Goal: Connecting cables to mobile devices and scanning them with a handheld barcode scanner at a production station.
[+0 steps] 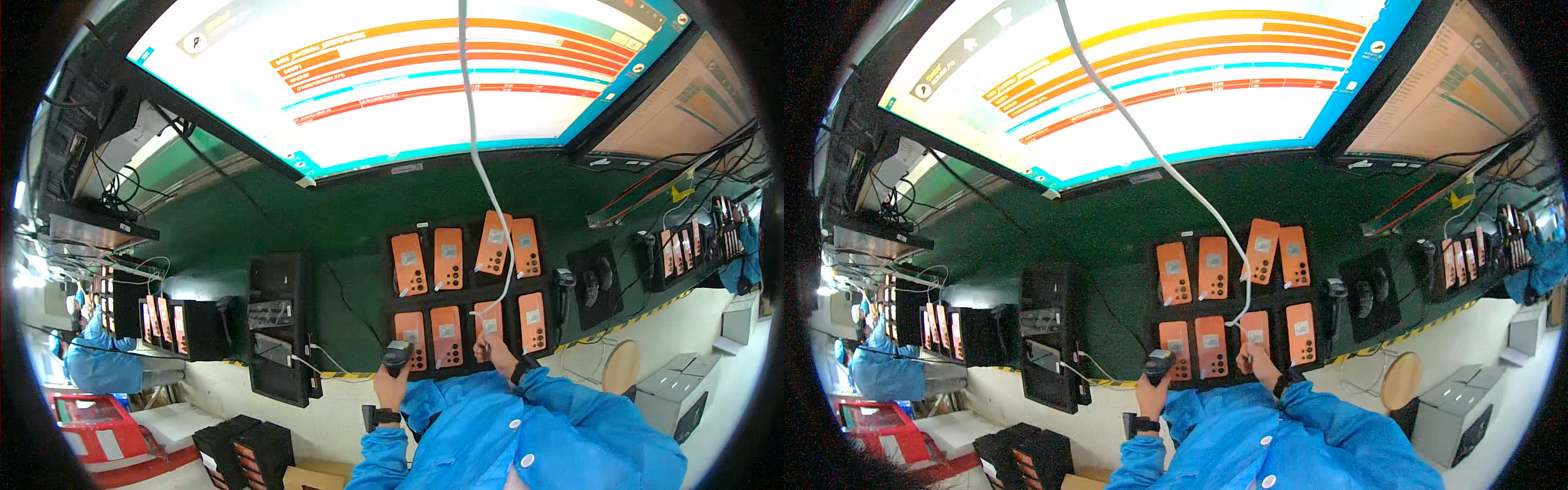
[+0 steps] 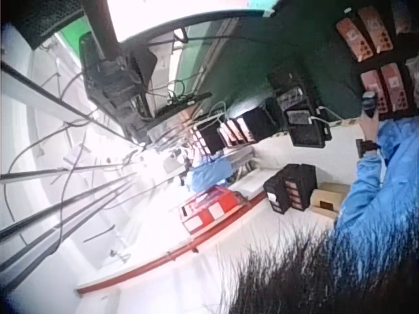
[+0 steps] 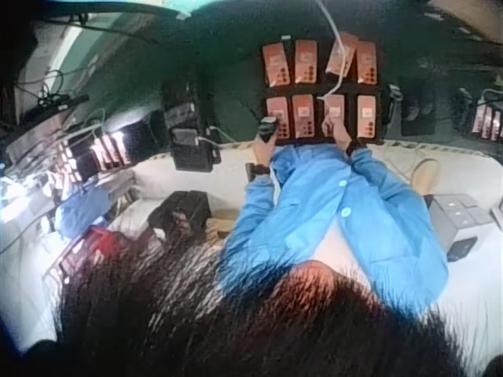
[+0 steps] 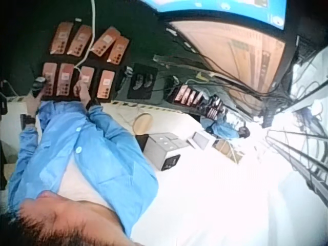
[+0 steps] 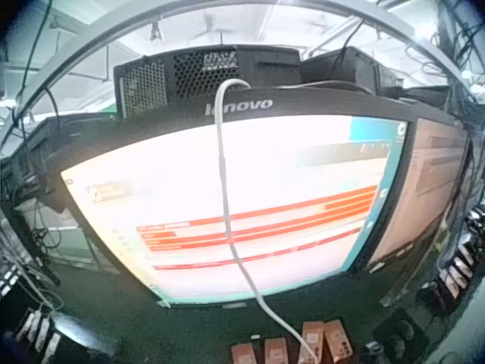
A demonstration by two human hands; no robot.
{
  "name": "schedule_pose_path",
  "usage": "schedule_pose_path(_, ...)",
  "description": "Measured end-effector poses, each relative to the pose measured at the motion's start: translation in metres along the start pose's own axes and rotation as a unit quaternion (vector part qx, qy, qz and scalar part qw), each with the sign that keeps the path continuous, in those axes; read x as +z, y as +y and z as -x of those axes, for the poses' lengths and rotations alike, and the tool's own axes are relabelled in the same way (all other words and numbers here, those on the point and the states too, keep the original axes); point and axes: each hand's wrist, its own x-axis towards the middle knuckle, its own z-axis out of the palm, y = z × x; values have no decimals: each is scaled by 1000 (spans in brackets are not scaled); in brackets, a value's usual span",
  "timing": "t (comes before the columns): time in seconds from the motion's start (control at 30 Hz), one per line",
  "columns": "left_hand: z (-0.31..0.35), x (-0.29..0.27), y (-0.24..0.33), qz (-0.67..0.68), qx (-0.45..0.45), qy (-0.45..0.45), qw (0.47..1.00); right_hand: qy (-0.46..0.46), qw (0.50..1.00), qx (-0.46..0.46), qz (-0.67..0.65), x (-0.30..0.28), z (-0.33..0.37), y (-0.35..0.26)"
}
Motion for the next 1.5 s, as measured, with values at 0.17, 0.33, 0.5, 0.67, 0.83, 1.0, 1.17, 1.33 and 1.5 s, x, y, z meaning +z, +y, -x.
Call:
schedule_pose_path(0.17,16,6,11,-66,-17,-4,998,26,994,12,105,3,-4,-4)
schedule_pose_path(0.33,15,13,6,-87,-10,-16,996,29,988,3,154,-10,-13,8)
schedule_pose_path(0.5,8,14,16,-85,-20,-19,996,26,981,2,190,-19,-16,15)
schedule_pose_path(0.67,2,29,-31,-93,-18,-3,995,-19,980,4,199,-27,-18,16)
schedule_pose_path(0.83,-2,14,1,-92,-55,-34,994,-14,984,27,175,-29,-22,14)
schedule_pose_path(1.0,-52,-8,-1,-166,-126,74,975,-20,983,54,176,-18,-17,2)
schedule_pose_path(1.17,-116,-8,-24,-136,-45,124,982,-21,982,57,178,-14,-21,-1)
schedule_pose_path(1.33,-88,12,37,-239,73,341,906,-11,982,61,180,-2,-8,-22)
schedule_pose_path(1.5,-59,70,43,-210,139,14,968,17,985,11,173,-9,-1,-27)
